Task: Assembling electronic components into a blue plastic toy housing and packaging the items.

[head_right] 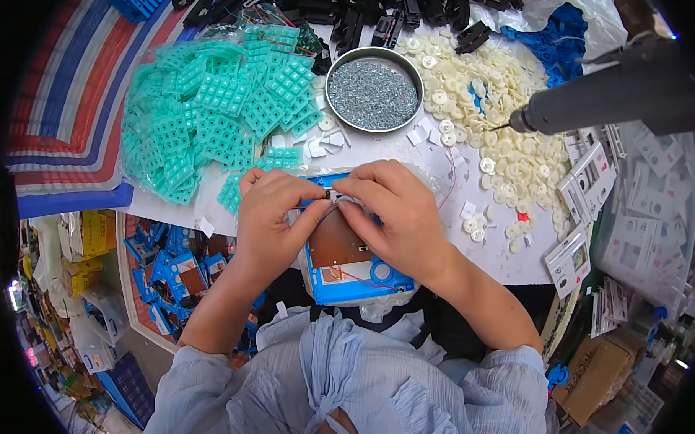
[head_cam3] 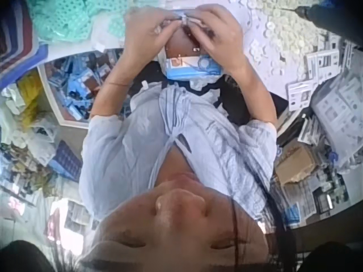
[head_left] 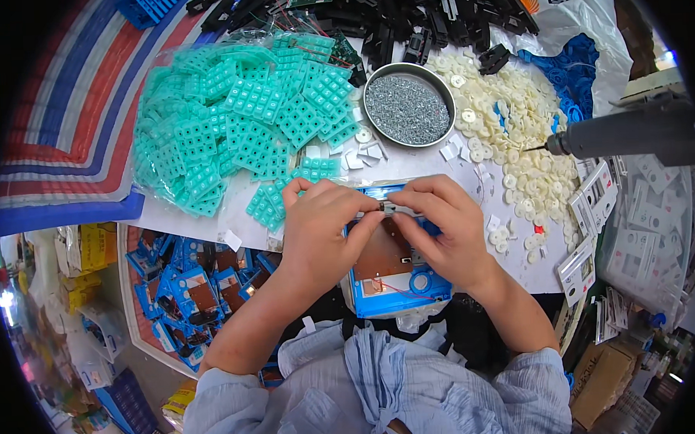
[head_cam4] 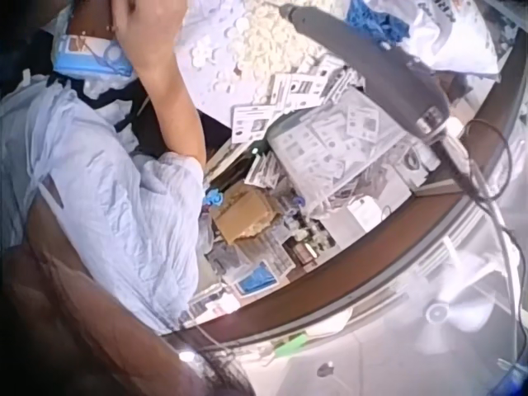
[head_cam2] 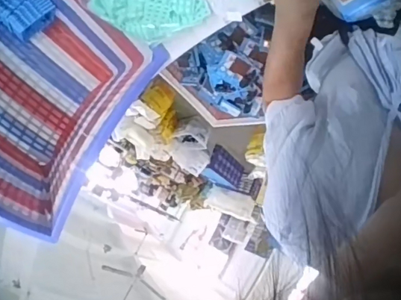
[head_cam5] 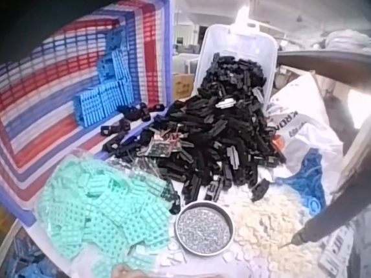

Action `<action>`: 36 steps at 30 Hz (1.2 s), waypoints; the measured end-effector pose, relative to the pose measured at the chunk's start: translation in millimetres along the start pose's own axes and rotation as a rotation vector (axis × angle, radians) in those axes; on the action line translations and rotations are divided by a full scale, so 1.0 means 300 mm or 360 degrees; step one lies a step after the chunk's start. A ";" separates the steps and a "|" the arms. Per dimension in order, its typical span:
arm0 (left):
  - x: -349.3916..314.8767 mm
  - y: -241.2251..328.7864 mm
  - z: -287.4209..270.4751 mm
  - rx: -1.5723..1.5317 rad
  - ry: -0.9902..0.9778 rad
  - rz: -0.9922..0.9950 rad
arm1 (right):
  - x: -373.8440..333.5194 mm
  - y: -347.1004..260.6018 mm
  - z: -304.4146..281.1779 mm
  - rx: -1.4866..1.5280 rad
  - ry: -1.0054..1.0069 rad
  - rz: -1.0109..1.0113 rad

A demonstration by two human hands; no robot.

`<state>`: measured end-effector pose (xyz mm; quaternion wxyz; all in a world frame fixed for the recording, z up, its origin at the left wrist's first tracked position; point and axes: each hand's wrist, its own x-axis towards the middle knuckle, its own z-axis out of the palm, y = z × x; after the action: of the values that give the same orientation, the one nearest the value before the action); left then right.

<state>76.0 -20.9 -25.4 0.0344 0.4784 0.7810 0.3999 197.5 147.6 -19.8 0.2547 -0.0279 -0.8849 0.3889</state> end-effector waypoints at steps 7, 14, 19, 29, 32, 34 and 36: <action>-0.021 -0.014 0.012 0.0029 0.0047 0.0205 | -0.049 -0.053 -0.042 0.0212 -0.0251 0.0231; -0.010 0.020 0.008 0.0037 -0.0149 0.0489 | -0.068 -0.027 -0.122 0.0029 -0.0341 0.0100; -0.028 -0.005 -0.001 -0.0058 -0.0149 0.0353 | -0.173 -0.024 -0.192 -0.0004 -0.0242 0.0205; -0.003 0.008 0.013 -0.0042 -0.0117 0.0365 | -0.173 -0.067 -0.100 0.0142 -0.0309 0.0280; -0.011 -0.002 0.012 -0.0060 -0.0124 0.0368 | -0.154 -0.073 -0.096 0.0144 -0.0361 0.0265; -0.012 -0.022 0.020 -0.0069 -0.0155 0.0405 | -0.136 -0.081 -0.105 0.0074 -0.0461 0.0296; -0.013 -0.022 0.028 -0.0047 -0.0167 0.0471 | -0.124 -0.078 -0.104 0.0035 -0.0527 0.0305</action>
<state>77.0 -20.3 -36.7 0.0228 0.6078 0.6933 0.3865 247.9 143.0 -1.5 0.0678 -0.0448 -0.9037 0.4204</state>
